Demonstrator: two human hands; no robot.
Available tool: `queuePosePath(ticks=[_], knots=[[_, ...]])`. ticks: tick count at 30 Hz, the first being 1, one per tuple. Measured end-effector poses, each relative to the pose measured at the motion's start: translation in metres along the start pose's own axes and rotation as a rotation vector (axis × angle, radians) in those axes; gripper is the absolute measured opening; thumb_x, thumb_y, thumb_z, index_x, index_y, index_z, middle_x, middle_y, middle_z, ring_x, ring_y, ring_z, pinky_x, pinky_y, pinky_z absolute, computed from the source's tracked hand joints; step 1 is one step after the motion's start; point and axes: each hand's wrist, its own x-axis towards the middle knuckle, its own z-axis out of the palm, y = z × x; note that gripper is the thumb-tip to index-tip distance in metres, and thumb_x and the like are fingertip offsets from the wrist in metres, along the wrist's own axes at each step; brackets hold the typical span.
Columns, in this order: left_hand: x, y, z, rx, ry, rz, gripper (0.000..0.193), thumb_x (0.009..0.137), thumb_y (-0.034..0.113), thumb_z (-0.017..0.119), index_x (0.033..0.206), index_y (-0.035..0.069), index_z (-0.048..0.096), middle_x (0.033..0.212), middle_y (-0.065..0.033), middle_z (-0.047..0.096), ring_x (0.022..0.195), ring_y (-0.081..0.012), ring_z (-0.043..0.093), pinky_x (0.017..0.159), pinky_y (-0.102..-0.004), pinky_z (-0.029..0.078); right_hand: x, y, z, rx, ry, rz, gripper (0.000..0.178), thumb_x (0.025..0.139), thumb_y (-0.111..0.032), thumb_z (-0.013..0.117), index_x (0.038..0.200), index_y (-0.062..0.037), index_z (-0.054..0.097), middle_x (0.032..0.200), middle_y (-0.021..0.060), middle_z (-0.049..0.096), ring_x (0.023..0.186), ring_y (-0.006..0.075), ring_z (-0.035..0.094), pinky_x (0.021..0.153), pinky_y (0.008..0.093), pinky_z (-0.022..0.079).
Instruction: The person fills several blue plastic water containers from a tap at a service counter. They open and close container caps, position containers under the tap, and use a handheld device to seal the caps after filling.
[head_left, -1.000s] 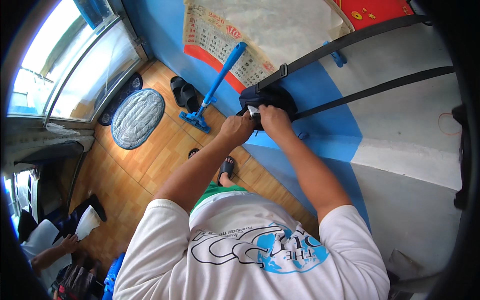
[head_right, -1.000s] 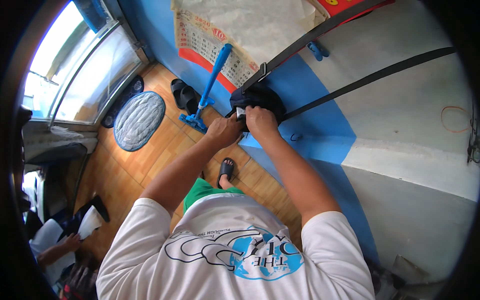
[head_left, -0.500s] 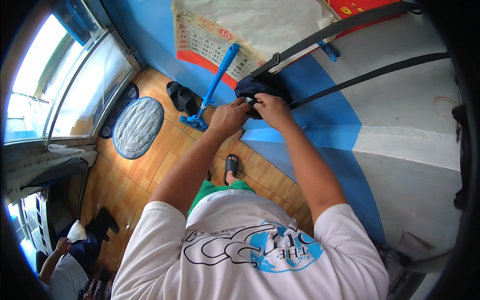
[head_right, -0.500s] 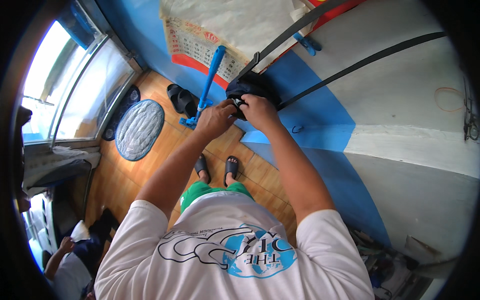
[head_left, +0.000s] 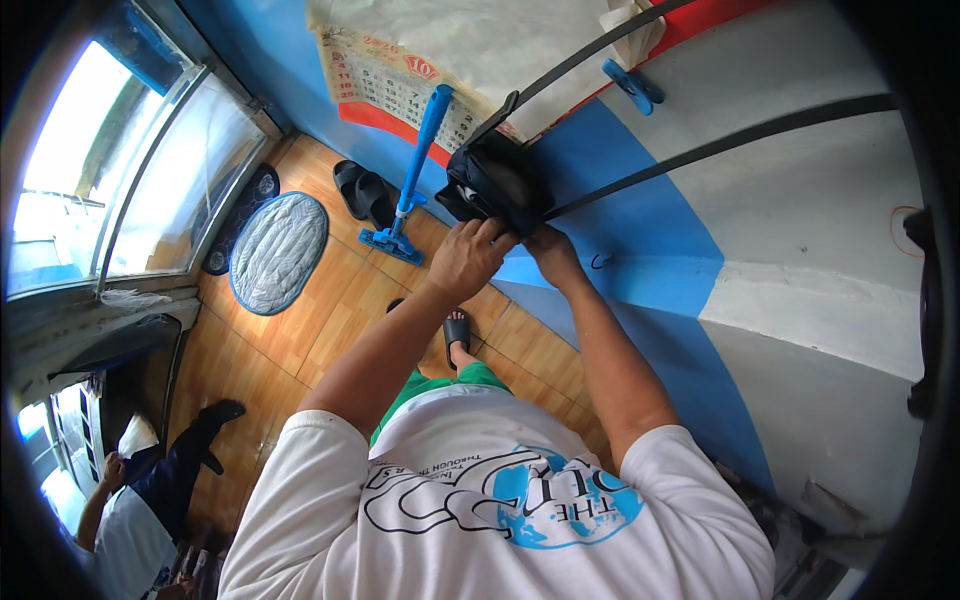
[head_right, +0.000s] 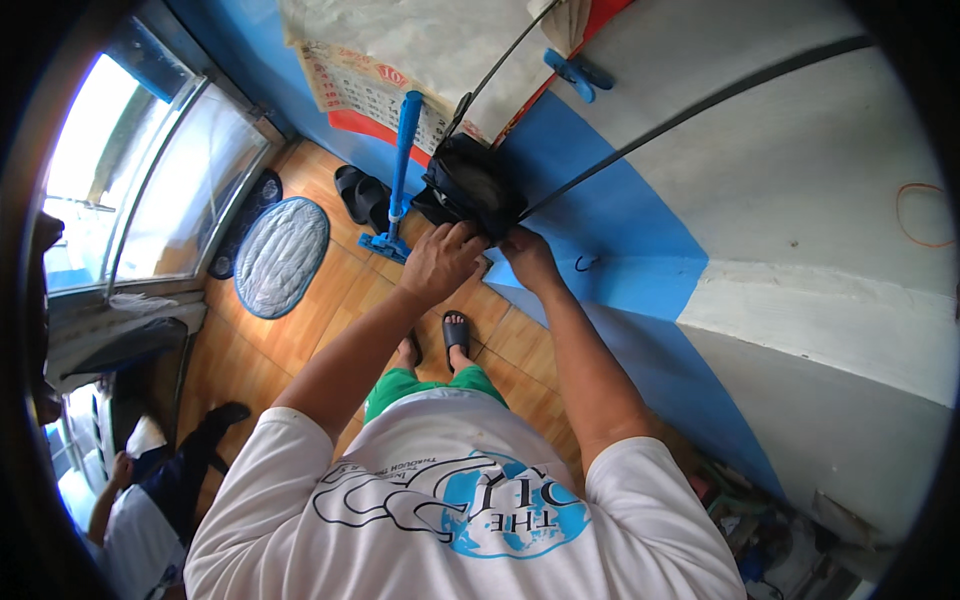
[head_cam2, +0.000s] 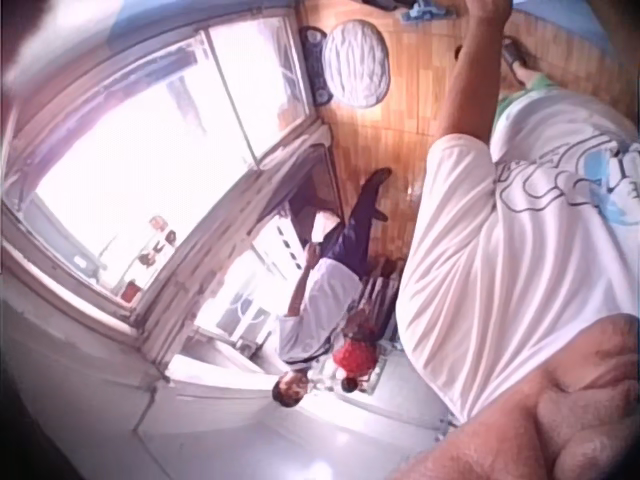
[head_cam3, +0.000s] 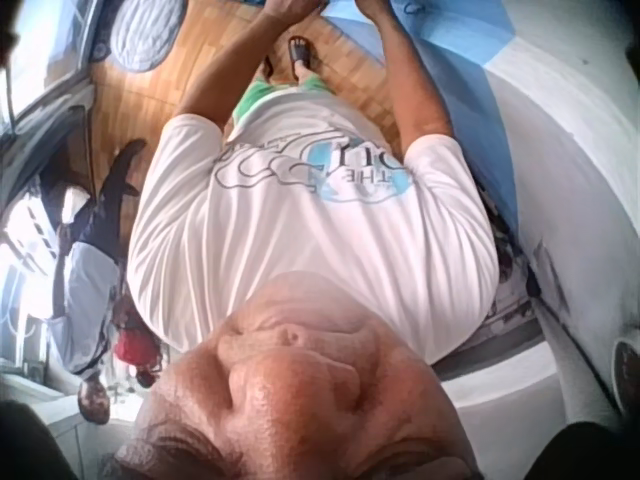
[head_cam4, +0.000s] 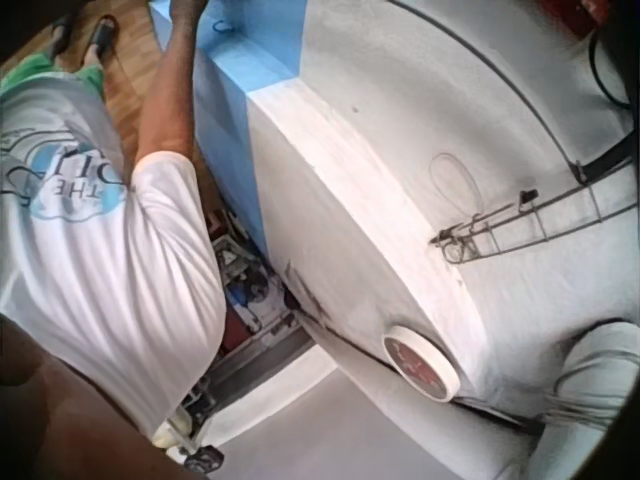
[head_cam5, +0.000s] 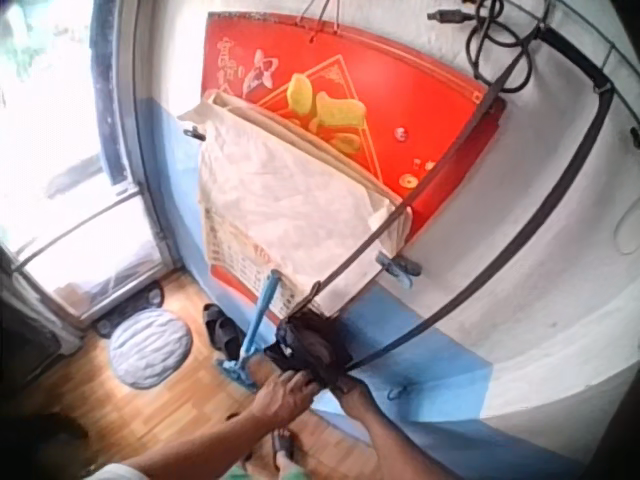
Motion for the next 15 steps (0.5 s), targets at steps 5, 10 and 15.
queuePosePath(ticks=[5, 10, 15], knots=[[0.017, -0.011, 0.003, 0.089, 0.063, -0.052, 0.031, 0.072, 0.019, 0.071, 0.100, 0.015, 0.059, 0.105, -0.0050, 0.058, 0.096, -0.0249, 0.058, 0.084, -0.0376, 0.046, 0.007, -0.003, 0.015, 0.080, -0.113, 0.001, 0.020, 0.089, -0.008, 0.059, 0.107, -0.0027, 0.066, 0.101, 0.0138, 0.070, 0.095, 0.0242, 0.067, 0.085, 0.0326, 0.049], [0.017, -0.011, -0.003, 0.127, -0.011, 0.036, 0.019, 0.076, 0.022, 0.066, 0.093, 0.018, 0.059, 0.100, -0.0018, 0.058, 0.094, -0.0218, 0.058, 0.081, -0.0364, 0.046, 0.008, -0.016, 0.008, 0.184, -0.189, 0.146, 0.018, 0.088, -0.010, 0.062, 0.105, -0.0034, 0.067, 0.096, 0.0078, 0.070, 0.089, 0.0162, 0.064, 0.080, 0.0304, 0.049], [0.020, 0.006, -0.005, 0.193, 0.036, 0.144, 0.013, 0.077, 0.022, 0.063, 0.090, 0.020, 0.060, 0.091, 0.0000, 0.056, 0.087, -0.0197, 0.058, 0.077, -0.0351, 0.046, 0.000, -0.027, -0.012, 0.491, -0.240, 0.399, 0.012, 0.089, -0.014, 0.064, 0.097, -0.0060, 0.068, 0.084, -0.0010, 0.063, 0.071, 0.0083, 0.052, 0.064, 0.0275, 0.042]])
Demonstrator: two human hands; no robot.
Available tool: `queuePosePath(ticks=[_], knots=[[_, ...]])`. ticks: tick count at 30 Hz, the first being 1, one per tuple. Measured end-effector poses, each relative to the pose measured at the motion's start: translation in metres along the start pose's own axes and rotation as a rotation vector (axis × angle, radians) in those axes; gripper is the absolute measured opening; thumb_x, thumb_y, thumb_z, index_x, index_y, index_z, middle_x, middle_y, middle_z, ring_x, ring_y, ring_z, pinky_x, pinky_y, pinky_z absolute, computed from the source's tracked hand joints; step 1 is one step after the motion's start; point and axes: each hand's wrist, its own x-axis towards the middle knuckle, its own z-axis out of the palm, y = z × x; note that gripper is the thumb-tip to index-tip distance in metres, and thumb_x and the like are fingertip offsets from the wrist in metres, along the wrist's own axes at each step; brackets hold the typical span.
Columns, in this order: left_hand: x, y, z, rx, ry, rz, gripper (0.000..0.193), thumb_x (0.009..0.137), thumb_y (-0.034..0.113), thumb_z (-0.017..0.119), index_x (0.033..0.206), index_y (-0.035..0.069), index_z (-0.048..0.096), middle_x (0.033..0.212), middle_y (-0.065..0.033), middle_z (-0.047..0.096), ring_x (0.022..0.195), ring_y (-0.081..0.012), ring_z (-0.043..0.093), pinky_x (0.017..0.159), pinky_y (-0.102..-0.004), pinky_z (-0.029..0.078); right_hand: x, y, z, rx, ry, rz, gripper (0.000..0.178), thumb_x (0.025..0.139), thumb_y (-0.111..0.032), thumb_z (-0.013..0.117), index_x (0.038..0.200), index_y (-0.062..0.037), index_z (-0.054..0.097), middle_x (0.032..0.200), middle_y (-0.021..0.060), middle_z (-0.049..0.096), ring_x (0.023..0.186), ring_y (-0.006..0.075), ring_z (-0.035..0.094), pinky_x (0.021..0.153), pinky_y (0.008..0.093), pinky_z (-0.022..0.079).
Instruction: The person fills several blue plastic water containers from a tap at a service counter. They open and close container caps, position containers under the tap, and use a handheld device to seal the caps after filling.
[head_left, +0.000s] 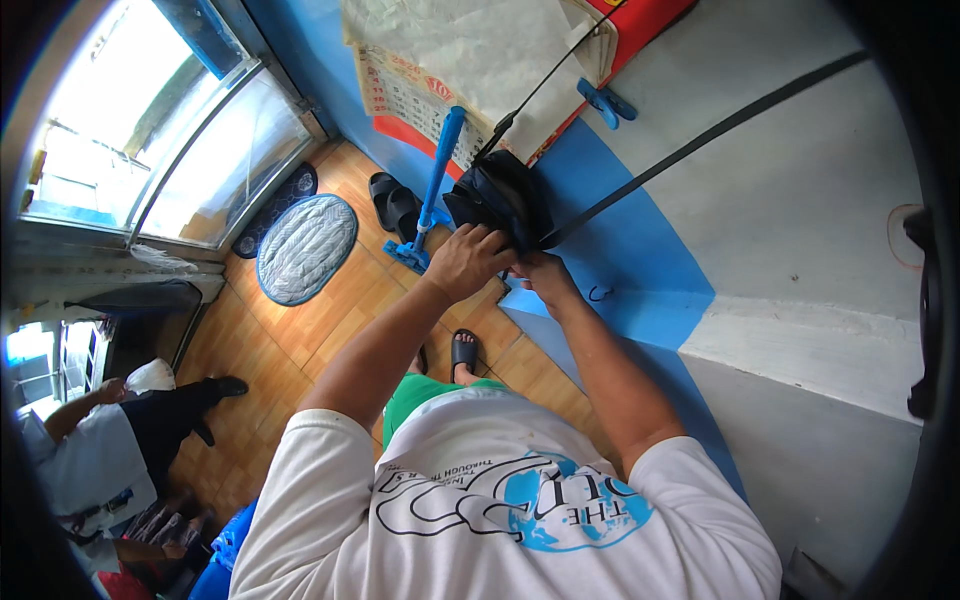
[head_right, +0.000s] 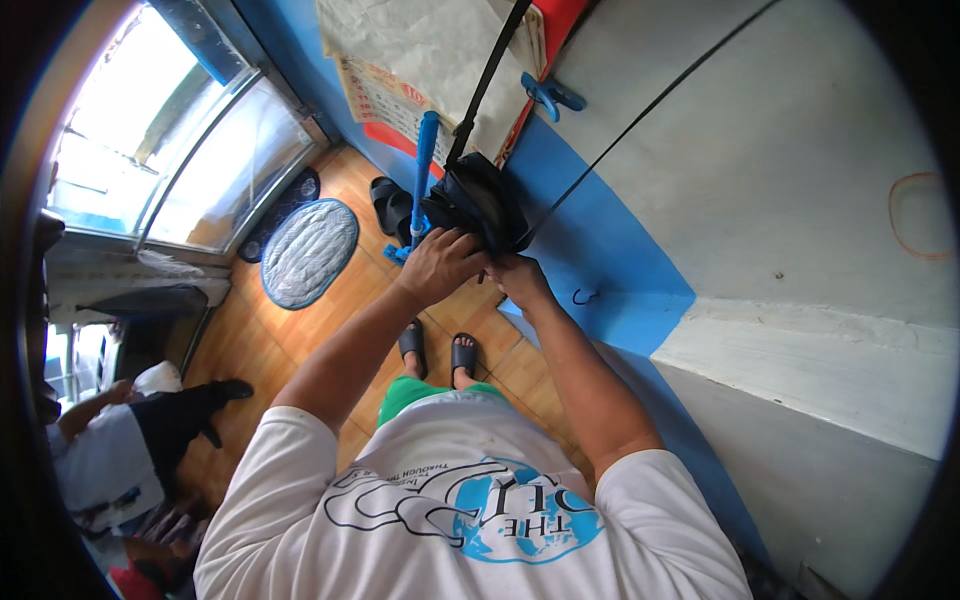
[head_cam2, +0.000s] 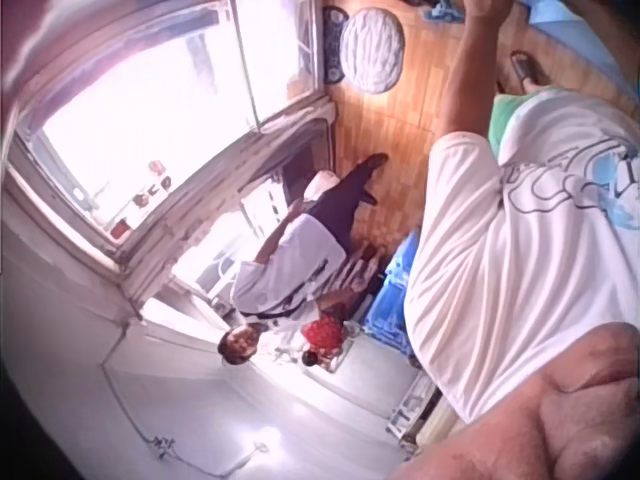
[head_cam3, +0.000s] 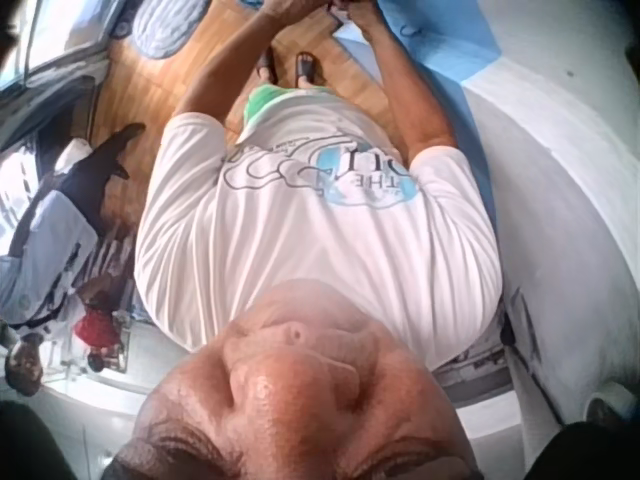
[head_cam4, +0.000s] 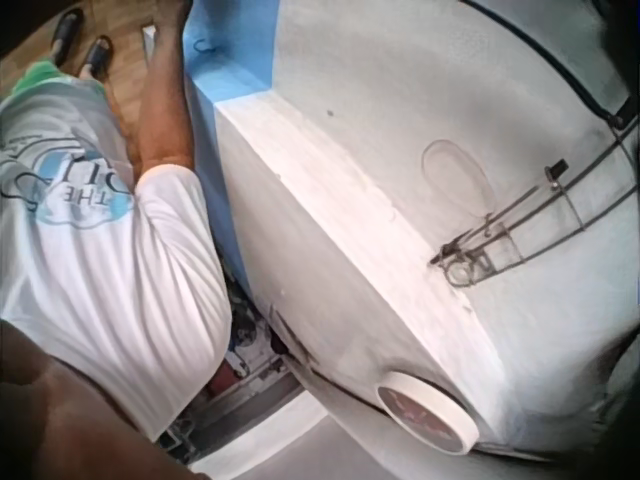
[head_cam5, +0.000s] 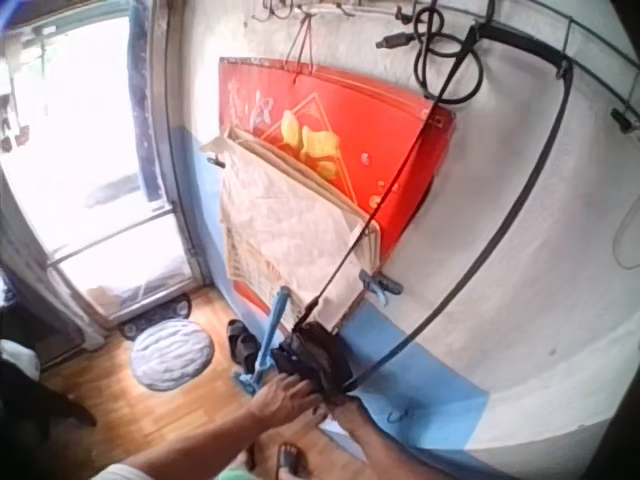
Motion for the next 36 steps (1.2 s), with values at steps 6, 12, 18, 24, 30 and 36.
queuePosePath(ticks=[6, 12, 18, 24, 30, 36], knots=[[-0.001, 0.012, -0.012, 0.034, -0.043, 0.044, 0.010, 0.076, 0.023, 0.063, 0.086, 0.020, 0.062, 0.083, 0.0004, 0.053, 0.082, -0.0190, 0.057, 0.074, -0.0342, 0.045, -0.013, 0.013, -0.006, 0.273, -0.131, 0.050, 0.007, 0.089, -0.015, 0.063, 0.091, -0.0090, 0.066, 0.078, -0.0046, 0.055, 0.065, 0.0063, 0.041, 0.060, 0.0249, 0.036], [-0.005, 0.036, -0.005, -0.096, 0.038, -0.197, 0.010, 0.072, 0.020, 0.070, 0.080, 0.018, 0.064, 0.080, -0.0006, 0.056, 0.080, -0.0210, 0.060, 0.069, -0.0372, 0.046, -0.004, 0.042, -0.020, -0.457, -0.025, -0.500, 0.017, 0.084, -0.015, 0.065, 0.098, -0.0054, 0.064, 0.090, 0.0107, 0.067, 0.093, 0.0221, 0.064, 0.078, 0.0351, 0.050], [0.019, 0.074, -0.001, -0.266, 0.122, -0.344, 0.012, 0.068, 0.013, 0.070, 0.076, 0.014, 0.062, 0.088, -0.0034, 0.062, 0.078, -0.0260, 0.063, 0.069, -0.0396, 0.048, 0.010, 0.054, -0.009, -0.805, 0.130, -0.859, 0.022, 0.081, -0.018, 0.069, 0.098, -0.0057, 0.063, 0.092, 0.0169, 0.067, 0.088, 0.0327, 0.066, 0.076, 0.0395, 0.051], [-0.025, 0.029, -0.006, -0.232, 0.318, -0.559, 0.029, 0.068, 0.009, 0.072, 0.095, 0.010, 0.061, 0.101, -0.0085, 0.062, 0.096, -0.0302, 0.061, 0.083, -0.0425, 0.048, 0.026, 0.039, 0.008, -0.447, 0.157, -0.552, 0.022, 0.084, -0.019, 0.069, 0.099, -0.0036, 0.066, 0.094, 0.0151, 0.069, 0.088, 0.0282, 0.067, 0.077, 0.0348, 0.051], [-0.021, 0.016, -0.009, -0.058, 0.038, -0.367, 0.029, 0.072, 0.009, 0.070, 0.098, 0.011, 0.058, 0.108, -0.0056, 0.059, 0.102, -0.0261, 0.059, 0.084, -0.0403, 0.046, 0.043, 0.030, 0.012, -0.120, -0.047, -0.227, 0.016, 0.086, -0.015, 0.068, 0.096, -0.0023, 0.067, 0.088, 0.0098, 0.070, 0.081, 0.0166, 0.065, 0.074, 0.0307, 0.050], [-0.002, -0.003, 0.002, 0.038, -0.123, -0.270, 0.018, 0.081, 0.012, 0.056, 0.099, 0.013, 0.057, 0.096, -0.0054, 0.055, 0.096, -0.0241, 0.058, 0.083, -0.0361, 0.045, 0.049, 0.037, 0.015, -0.164, 0.060, -0.314, 0.016, 0.085, -0.016, 0.070, 0.088, -0.0016, 0.065, 0.078, 0.0030, 0.067, 0.069, 0.0120, 0.059, 0.066, 0.0280, 0.048]])
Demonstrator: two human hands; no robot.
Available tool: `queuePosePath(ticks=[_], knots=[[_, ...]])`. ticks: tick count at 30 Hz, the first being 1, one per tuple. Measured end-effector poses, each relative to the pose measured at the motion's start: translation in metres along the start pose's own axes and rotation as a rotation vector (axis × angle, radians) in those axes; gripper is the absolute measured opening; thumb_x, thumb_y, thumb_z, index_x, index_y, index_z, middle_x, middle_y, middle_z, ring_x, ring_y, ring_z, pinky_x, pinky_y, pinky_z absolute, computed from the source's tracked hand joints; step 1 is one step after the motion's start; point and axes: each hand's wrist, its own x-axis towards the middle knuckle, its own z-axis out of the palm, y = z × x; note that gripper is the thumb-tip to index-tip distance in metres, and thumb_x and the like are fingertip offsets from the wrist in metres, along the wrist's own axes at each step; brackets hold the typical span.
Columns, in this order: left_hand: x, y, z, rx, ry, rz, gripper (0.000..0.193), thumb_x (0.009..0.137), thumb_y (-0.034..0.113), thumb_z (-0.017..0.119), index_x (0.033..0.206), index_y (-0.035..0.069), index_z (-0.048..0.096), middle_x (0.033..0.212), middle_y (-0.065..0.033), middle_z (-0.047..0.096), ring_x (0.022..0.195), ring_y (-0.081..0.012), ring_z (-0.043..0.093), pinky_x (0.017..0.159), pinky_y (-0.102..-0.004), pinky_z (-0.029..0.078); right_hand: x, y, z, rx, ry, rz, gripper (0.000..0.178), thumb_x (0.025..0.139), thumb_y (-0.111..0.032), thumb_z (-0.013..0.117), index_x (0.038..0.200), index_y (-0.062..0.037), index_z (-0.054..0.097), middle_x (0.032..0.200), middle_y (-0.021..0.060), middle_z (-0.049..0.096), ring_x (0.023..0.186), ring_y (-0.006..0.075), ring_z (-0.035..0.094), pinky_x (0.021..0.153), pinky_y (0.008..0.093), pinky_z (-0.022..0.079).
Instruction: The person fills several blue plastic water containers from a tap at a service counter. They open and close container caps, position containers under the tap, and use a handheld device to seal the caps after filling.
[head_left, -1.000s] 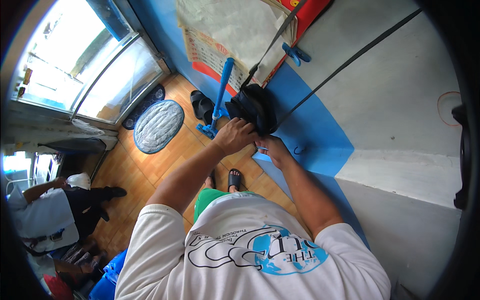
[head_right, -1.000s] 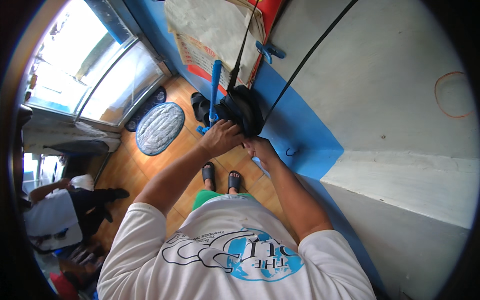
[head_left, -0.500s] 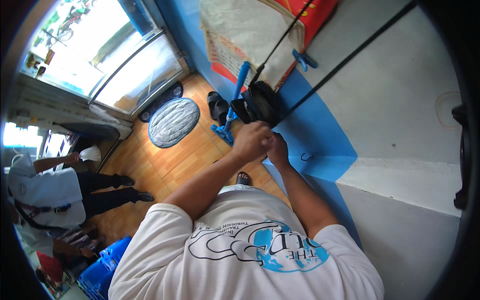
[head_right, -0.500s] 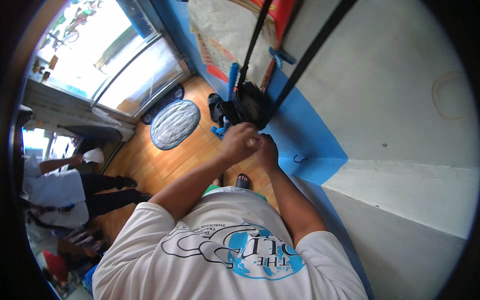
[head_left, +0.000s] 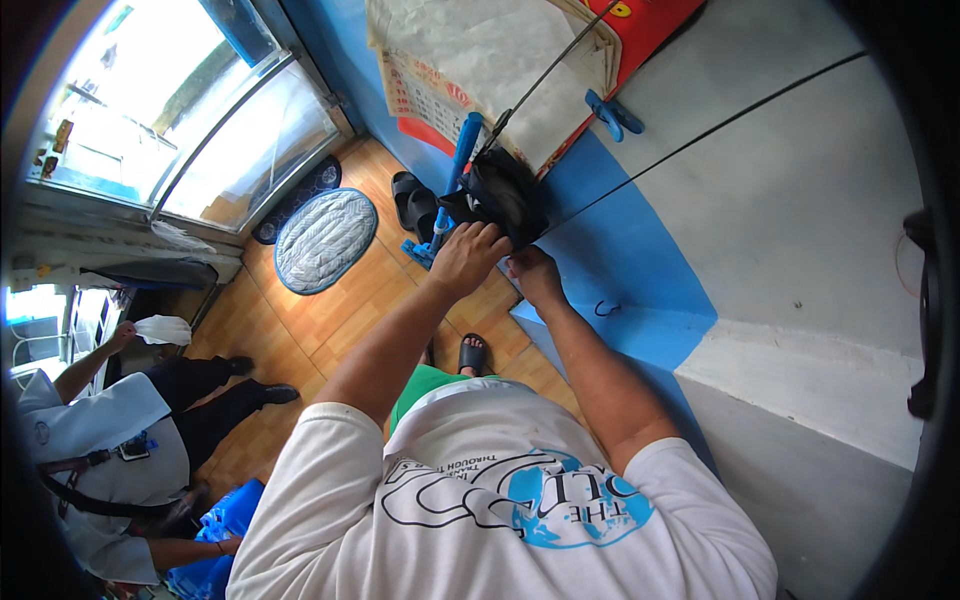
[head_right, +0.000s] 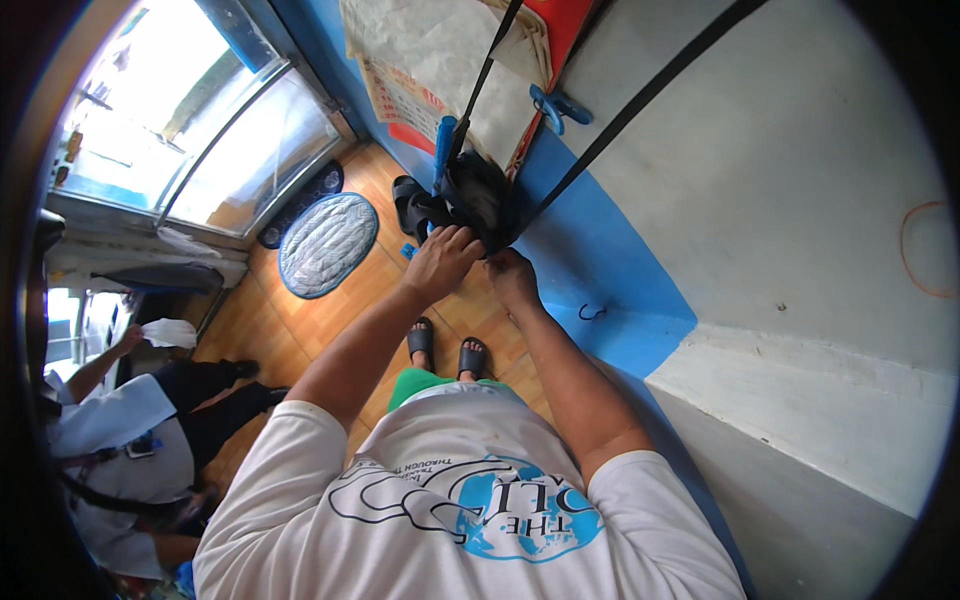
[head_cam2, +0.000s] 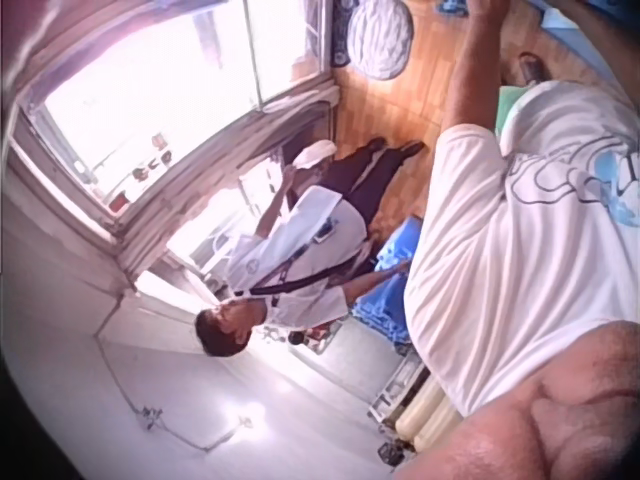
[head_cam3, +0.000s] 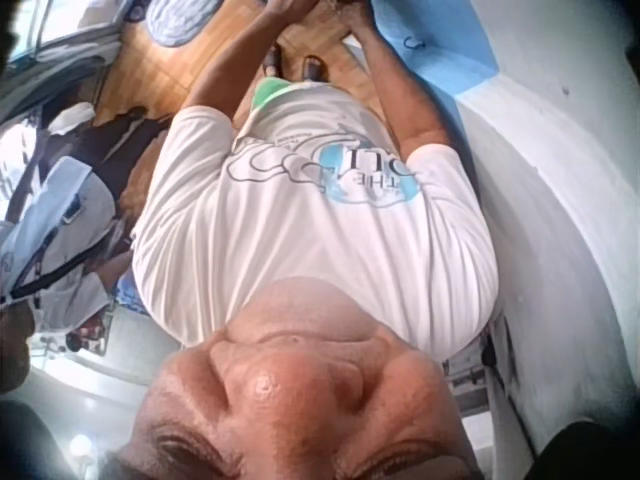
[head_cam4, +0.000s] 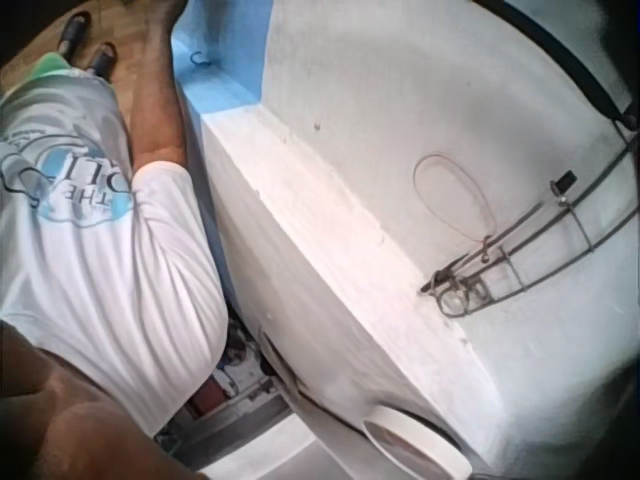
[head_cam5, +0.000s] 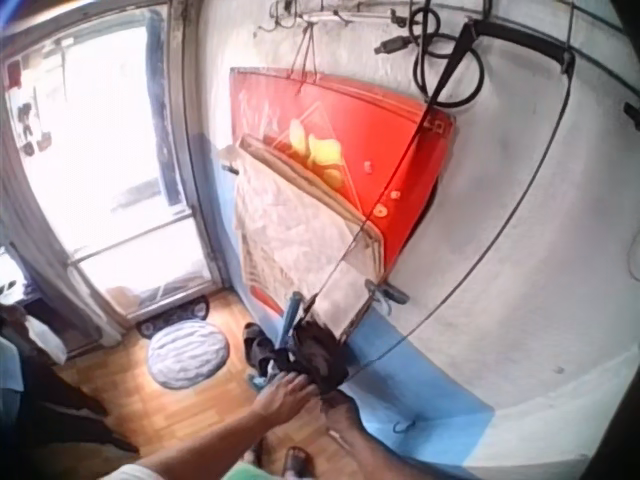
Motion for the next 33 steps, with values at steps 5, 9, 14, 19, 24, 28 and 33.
queuePosePath(ticks=[5, 9, 14, 19, 24, 28, 33], knots=[[-0.002, -0.008, 0.008, -0.099, 0.008, 0.044, 0.019, 0.081, 0.012, 0.056, 0.100, 0.012, 0.057, 0.094, -0.0072, 0.054, 0.096, -0.0252, 0.058, 0.087, -0.0375, 0.046, 0.002, -0.014, -0.004, 0.023, -0.079, 0.086, 0.012, 0.087, -0.018, 0.069, 0.086, -0.0073, 0.063, 0.075, -0.0011, 0.060, 0.065, 0.0076, 0.052, 0.060, 0.0242, 0.041], [-0.004, -0.005, 0.010, -0.090, -0.038, 0.058, 0.020, 0.081, 0.013, 0.057, 0.101, 0.013, 0.058, 0.095, -0.0072, 0.055, 0.096, -0.0260, 0.058, 0.088, -0.0389, 0.047, -0.004, -0.012, -0.004, 0.307, -0.101, 0.245, 0.013, 0.084, -0.017, 0.071, 0.088, -0.0047, 0.067, 0.074, 0.0009, 0.063, 0.062, 0.0098, 0.053, 0.058, 0.0249, 0.041], [-0.007, -0.003, 0.005, -0.035, -0.058, 0.124, 0.019, 0.080, 0.019, 0.063, 0.099, 0.016, 0.059, 0.091, -0.0040, 0.056, 0.093, -0.0238, 0.058, 0.082, -0.0384, 0.046, -0.015, -0.017, -0.009, 0.199, -0.147, 0.208, 0.010, 0.086, -0.014, 0.067, 0.088, -0.0040, 0.067, 0.075, 0.0006, 0.063, 0.065, 0.0096, 0.054, 0.061, 0.0252, 0.042], [-0.012, 0.002, 0.001, 0.001, 0.081, 0.176, 0.008, 0.080, 0.022, 0.062, 0.086, 0.019, 0.059, 0.084, -0.0006, 0.055, 0.085, -0.0200, 0.058, 0.075, -0.0352, 0.045, -0.024, -0.020, -0.019, 0.164, -0.214, 0.244, 0.013, 0.088, -0.012, 0.060, 0.093, -0.0036, 0.068, 0.083, 0.0025, 0.065, 0.074, 0.0096, 0.057, 0.065, 0.0263, 0.044], [-0.021, 0.015, 0.009, -0.125, 0.144, 0.047, 0.005, 0.078, 0.022, 0.066, 0.080, 0.018, 0.065, 0.083, -0.0013, 0.057, 0.082, -0.0223, 0.060, 0.073, -0.0361, 0.047, -0.034, 0.006, -0.013, -0.219, -0.109, -0.292, 0.019, 0.089, -0.017, 0.057, 0.098, -0.0033, 0.066, 0.088, 0.0098, 0.068, 0.086, 0.0226, 0.066, 0.073, 0.0340, 0.050], [-0.021, 0.043, 0.008, -0.408, 0.282, -0.204, 0.007, 0.072, 0.016, 0.076, 0.077, 0.013, 0.072, 0.103, -0.0073, 0.063, 0.095, -0.0266, 0.063, 0.082, -0.0371, 0.051, -0.038, -0.015, -0.003, -0.574, 0.105, -0.262, 0.020, 0.087, -0.018, 0.061, 0.103, -0.0059, 0.065, 0.093, 0.0165, 0.068, 0.091, 0.0350, 0.065, 0.077, 0.0420, 0.051], [-0.009, 0.008, -0.009, -0.455, 0.611, -0.625, 0.011, 0.077, 0.017, 0.075, 0.080, 0.007, 0.073, 0.110, -0.0116, 0.063, 0.102, -0.0277, 0.061, 0.086, -0.0355, 0.049, -0.053, -0.018, -0.018, -0.492, 0.091, -0.247, 0.020, 0.086, -0.019, 0.064, 0.101, -0.0054, 0.064, 0.096, 0.0172, 0.068, 0.089, 0.0382, 0.064, 0.077, 0.0439, 0.050]])
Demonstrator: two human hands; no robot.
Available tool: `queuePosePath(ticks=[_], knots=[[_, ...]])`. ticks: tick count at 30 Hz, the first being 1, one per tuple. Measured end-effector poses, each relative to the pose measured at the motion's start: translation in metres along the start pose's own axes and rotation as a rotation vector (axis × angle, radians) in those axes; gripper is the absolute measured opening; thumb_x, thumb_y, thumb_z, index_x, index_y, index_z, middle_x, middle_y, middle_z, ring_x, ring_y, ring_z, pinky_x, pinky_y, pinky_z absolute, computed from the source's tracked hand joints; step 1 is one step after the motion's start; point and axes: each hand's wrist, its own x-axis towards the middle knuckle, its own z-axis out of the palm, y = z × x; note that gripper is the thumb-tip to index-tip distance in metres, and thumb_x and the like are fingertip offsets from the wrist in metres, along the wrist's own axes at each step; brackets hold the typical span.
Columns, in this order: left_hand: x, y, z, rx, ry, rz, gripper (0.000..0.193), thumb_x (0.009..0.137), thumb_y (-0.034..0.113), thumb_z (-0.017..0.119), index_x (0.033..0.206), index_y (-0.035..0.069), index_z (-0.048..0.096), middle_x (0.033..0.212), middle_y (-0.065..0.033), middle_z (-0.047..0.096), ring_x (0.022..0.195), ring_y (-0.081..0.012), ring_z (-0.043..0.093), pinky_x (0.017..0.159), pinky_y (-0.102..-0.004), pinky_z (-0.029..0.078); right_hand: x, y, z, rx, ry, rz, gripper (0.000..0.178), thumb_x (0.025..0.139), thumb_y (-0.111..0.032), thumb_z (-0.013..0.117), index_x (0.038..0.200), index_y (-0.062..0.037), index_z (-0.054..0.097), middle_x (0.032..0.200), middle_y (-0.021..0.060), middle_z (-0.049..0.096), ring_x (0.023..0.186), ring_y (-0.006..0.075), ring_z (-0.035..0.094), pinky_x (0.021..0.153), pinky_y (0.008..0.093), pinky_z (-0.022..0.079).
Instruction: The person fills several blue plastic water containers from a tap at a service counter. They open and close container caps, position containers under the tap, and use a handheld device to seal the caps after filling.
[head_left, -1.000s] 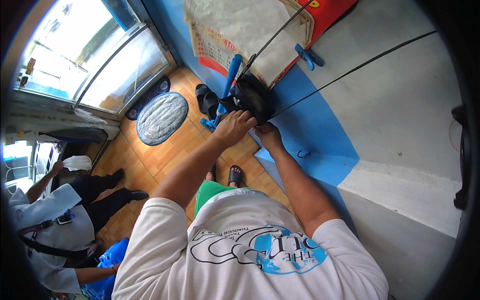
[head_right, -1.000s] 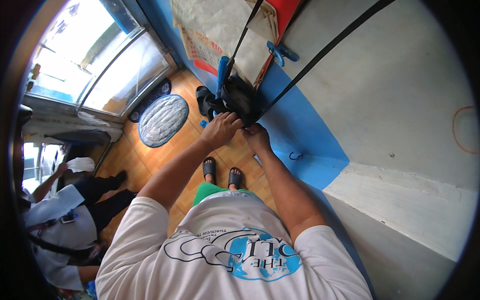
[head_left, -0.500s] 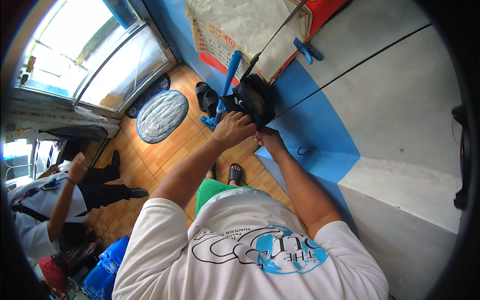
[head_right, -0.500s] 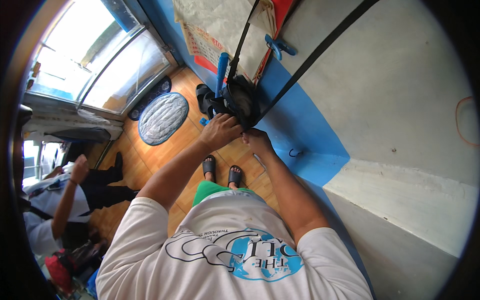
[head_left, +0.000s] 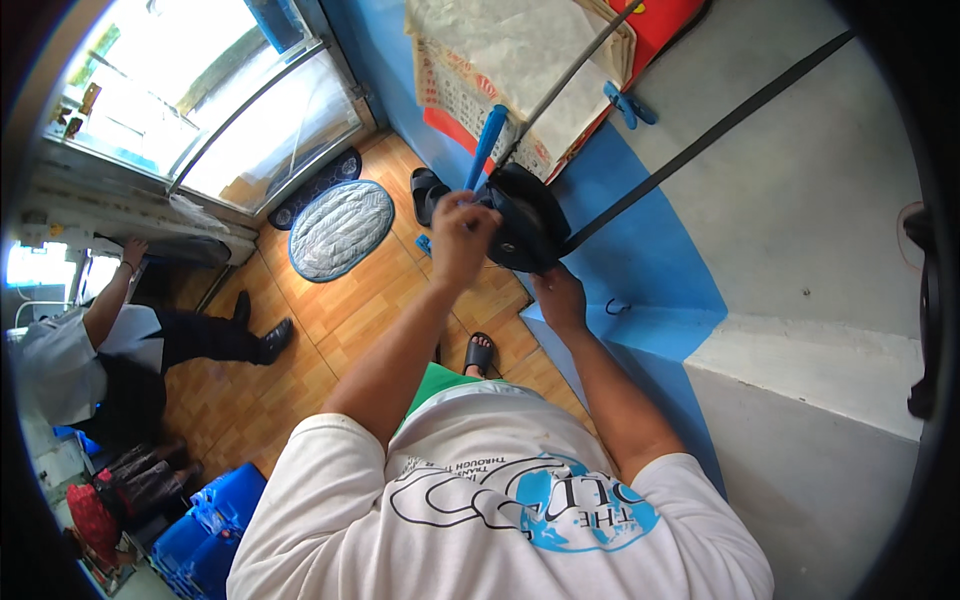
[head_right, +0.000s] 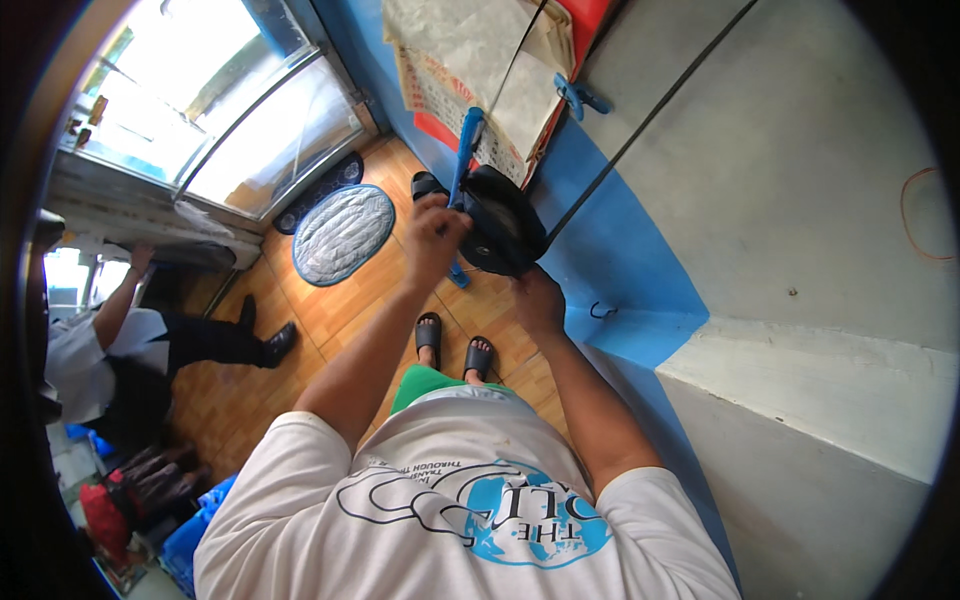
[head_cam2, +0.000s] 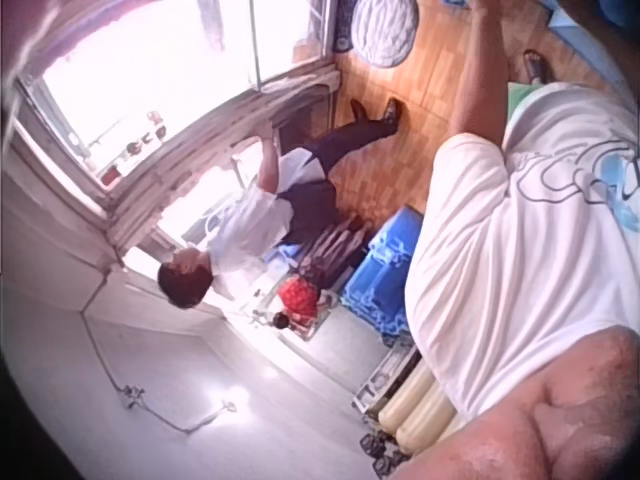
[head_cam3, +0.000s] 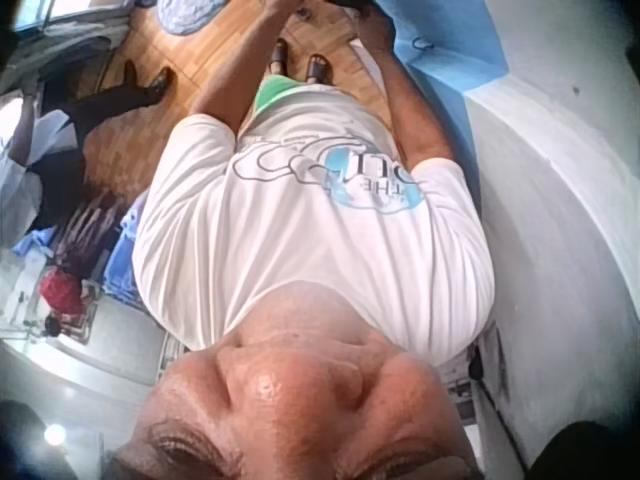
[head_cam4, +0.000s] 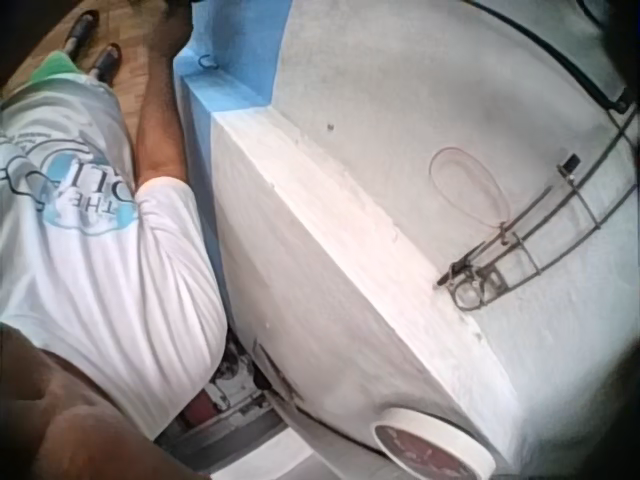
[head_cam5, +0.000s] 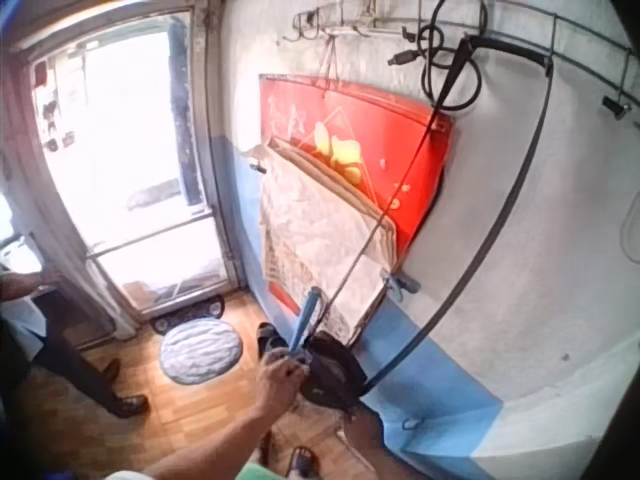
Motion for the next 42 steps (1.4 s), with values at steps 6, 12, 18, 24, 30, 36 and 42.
queuePosePath(ticks=[6, 12, 18, 24, 30, 36, 42], knots=[[0.012, -0.096, 0.028, -0.046, -0.379, -0.682, 0.043, 0.075, 0.046, 0.078, 0.089, 0.006, 0.072, 0.078, -0.0081, 0.067, 0.077, -0.0218, 0.062, 0.071, -0.0381, 0.048, -0.012, 0.038, 0.004, 0.017, -0.065, -0.076, 0.029, 0.090, -0.018, 0.062, 0.114, -0.0031, 0.063, 0.109, 0.0180, 0.067, 0.103, 0.0353, 0.063, 0.087, 0.0401, 0.049], [-0.022, -0.089, 0.024, -0.318, -0.310, -0.579, 0.035, 0.082, 0.040, 0.070, 0.090, 0.007, 0.071, 0.085, -0.0139, 0.071, 0.083, -0.0291, 0.067, 0.075, -0.0405, 0.052, 0.007, 0.120, -0.003, 0.133, 0.076, -0.134, 0.020, 0.092, -0.016, 0.063, 0.101, 0.0014, 0.060, 0.085, 0.0053, 0.059, 0.077, 0.0162, 0.054, 0.072, 0.0322, 0.046], [-0.135, -0.128, -0.164, 0.128, -0.653, -0.355, 0.036, 0.087, 0.044, 0.059, 0.090, 0.010, 0.069, 0.091, -0.0169, 0.069, 0.088, -0.0366, 0.064, 0.075, -0.0474, 0.050, 0.002, 0.185, 0.026, -0.189, -0.233, 0.099, 0.008, 0.077, -0.001, 0.059, 0.071, -0.0058, 0.062, 0.063, 0.0042, 0.061, 0.052, 0.0144, 0.055, 0.049, 0.0309, 0.045], [-0.345, -0.203, -0.376, 0.088, -0.218, -0.848, 0.013, 0.073, 0.024, 0.073, 0.076, 0.011, 0.071, 0.070, -0.0081, 0.070, 0.062, -0.0205, 0.067, 0.060, -0.0373, 0.053, -0.083, 0.028, 0.159, -0.526, -0.728, -0.132, 0.014, 0.071, -0.013, 0.074, 0.065, -0.0057, 0.063, 0.061, 0.0075, 0.065, 0.055, 0.0165, 0.061, 0.054, 0.0325, 0.050], [-0.514, -0.200, -0.541, 0.053, 0.288, -1.110, 0.026, 0.075, 0.032, 0.076, 0.078, 0.007, 0.070, 0.068, -0.0079, 0.069, 0.060, -0.0158, 0.067, 0.058, -0.0312, 0.052, -0.149, -0.139, 0.291, -0.695, -1.013, -0.249, 0.024, 0.079, -0.028, 0.068, 0.091, -0.0083, 0.072, 0.075, 0.0105, 0.071, 0.073, 0.0227, 0.069, 0.069, 0.0355, 0.054], [-0.540, -0.209, -0.635, 0.172, 0.491, -1.062, 0.041, 0.085, 0.044, 0.064, 0.092, 0.005, 0.071, 0.082, -0.0129, 0.071, 0.077, -0.0243, 0.069, 0.070, -0.0368, 0.053, -0.173, -0.124, 0.428, -0.720, -0.939, -0.765, 0.031, 0.085, -0.029, 0.063, 0.096, -0.0015, 0.071, 0.080, 0.0176, 0.071, 0.083, 0.0264, 0.070, 0.074, 0.0345, 0.054], [-0.526, -0.224, -0.711, 0.034, 0.447, -1.068, 0.050, 0.084, 0.048, 0.064, 0.108, 0.004, 0.069, 0.104, -0.0184, 0.069, 0.097, -0.0306, 0.066, 0.084, -0.0388, 0.051, -0.199, -0.199, 0.510, -0.910, -1.296, -0.516, 0.031, 0.085, -0.029, 0.063, 0.096, -0.0016, 0.071, 0.081, 0.0175, 0.071, 0.084, 0.0264, 0.070, 0.075, 0.0348, 0.054]])
